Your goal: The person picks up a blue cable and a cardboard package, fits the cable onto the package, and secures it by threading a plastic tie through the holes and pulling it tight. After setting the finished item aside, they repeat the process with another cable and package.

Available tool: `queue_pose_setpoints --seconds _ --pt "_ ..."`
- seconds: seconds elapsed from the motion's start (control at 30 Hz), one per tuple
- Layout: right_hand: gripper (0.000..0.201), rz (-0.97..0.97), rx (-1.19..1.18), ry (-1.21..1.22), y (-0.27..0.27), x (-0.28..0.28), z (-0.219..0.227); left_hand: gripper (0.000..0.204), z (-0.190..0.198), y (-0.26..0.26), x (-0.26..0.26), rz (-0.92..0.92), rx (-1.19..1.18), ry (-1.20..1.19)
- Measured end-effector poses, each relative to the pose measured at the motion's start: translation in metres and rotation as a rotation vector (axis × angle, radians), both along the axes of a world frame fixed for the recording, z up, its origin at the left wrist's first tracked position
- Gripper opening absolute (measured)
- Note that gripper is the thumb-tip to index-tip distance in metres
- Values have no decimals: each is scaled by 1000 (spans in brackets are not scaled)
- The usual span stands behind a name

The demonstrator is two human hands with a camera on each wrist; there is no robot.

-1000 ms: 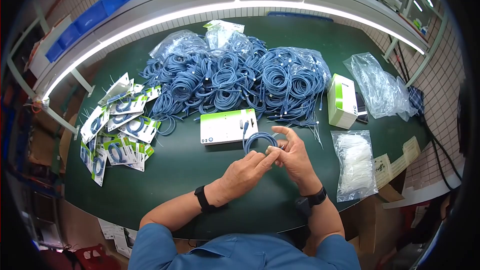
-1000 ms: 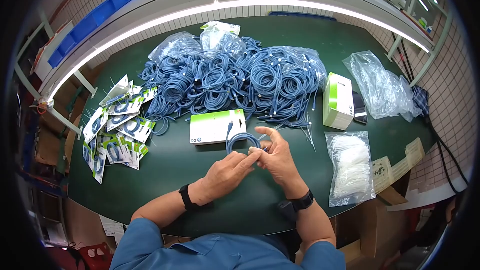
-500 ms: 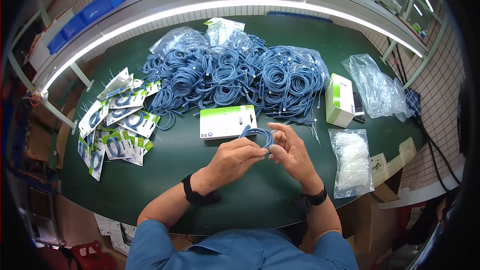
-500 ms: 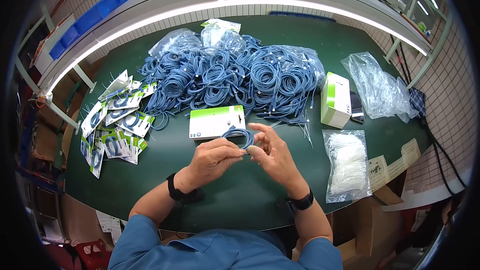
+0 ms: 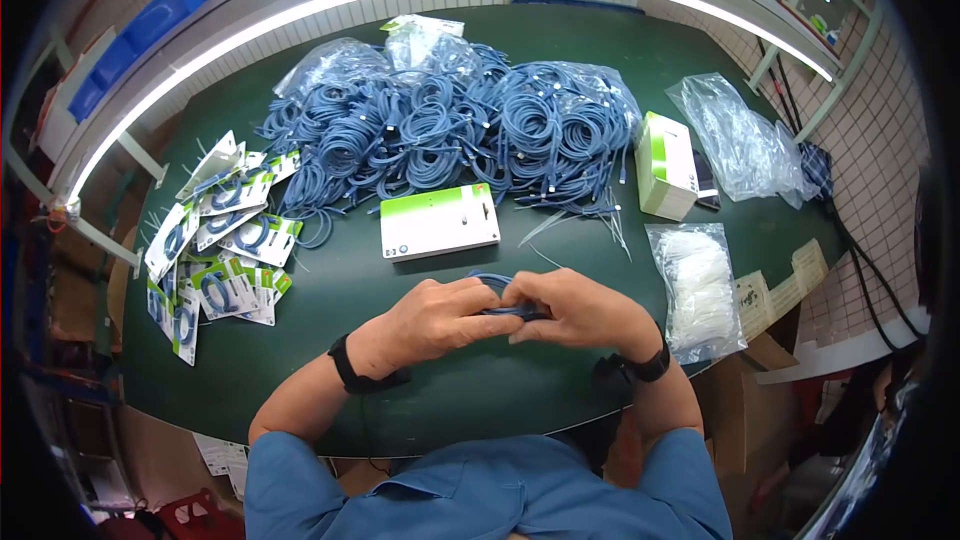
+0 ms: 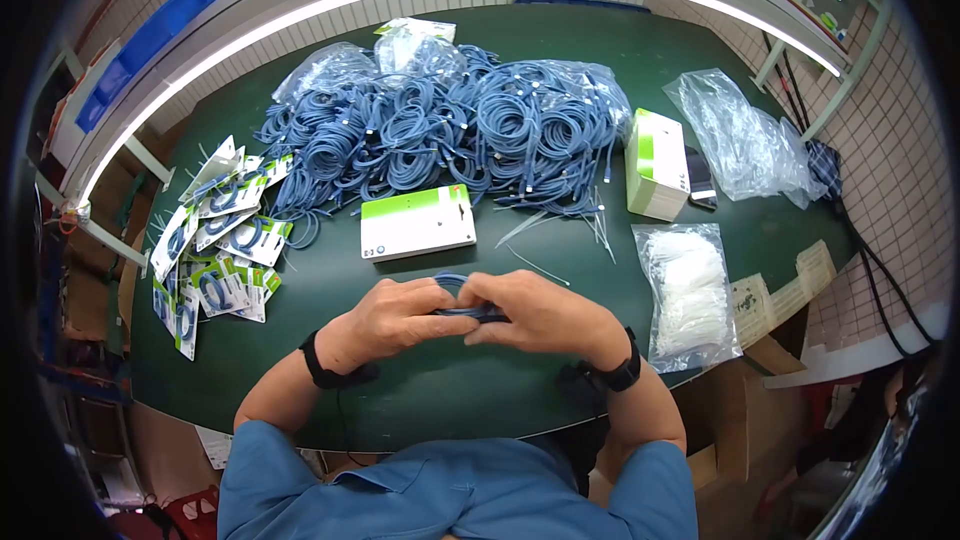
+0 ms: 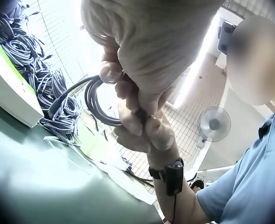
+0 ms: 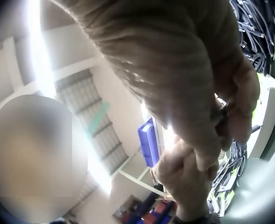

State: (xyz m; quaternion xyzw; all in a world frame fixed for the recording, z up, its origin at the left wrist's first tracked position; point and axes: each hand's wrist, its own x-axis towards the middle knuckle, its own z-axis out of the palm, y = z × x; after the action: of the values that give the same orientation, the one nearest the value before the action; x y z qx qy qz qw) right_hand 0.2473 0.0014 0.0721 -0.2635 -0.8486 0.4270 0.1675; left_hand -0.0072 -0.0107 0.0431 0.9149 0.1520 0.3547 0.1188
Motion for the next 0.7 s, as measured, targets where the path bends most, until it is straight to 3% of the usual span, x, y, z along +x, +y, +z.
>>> queue_pose_setpoints --seconds 0.03,0.13,0.17,0.3,0.4,0.5,0.6,0.63,0.7 --pt "33 -20 -7 -10 2 4 0 34 -2 0 -1 1 -8 -6" --pt "25 -64 -449 177 9 9 -5 31 1 4 1 -16 -10 -47" --pt "25 -70 -463 177 13 11 -5 30 3 6 1 -17 -4 -75" --pt "20 -65 -447 284 12 5 -13 29 -6 9 0 13 -24 -130" --pt "17 -158 -178 311 5 -3 -18 31 -17 15 -5 25 -48 -139" --pt "17 -197 -156 361 7 -7 -36 36 -23 19 -10 -6 -108 -136" --pt "17 -272 -98 409 13 -3 -48 38 -18 22 -12 195 -268 -206" --pt "17 -308 -47 418 16 0 -50 38 -19 28 -14 187 -277 -192" --pt "17 -355 -5 430 20 3 -53 56 -25 44 -22 526 -313 -98"
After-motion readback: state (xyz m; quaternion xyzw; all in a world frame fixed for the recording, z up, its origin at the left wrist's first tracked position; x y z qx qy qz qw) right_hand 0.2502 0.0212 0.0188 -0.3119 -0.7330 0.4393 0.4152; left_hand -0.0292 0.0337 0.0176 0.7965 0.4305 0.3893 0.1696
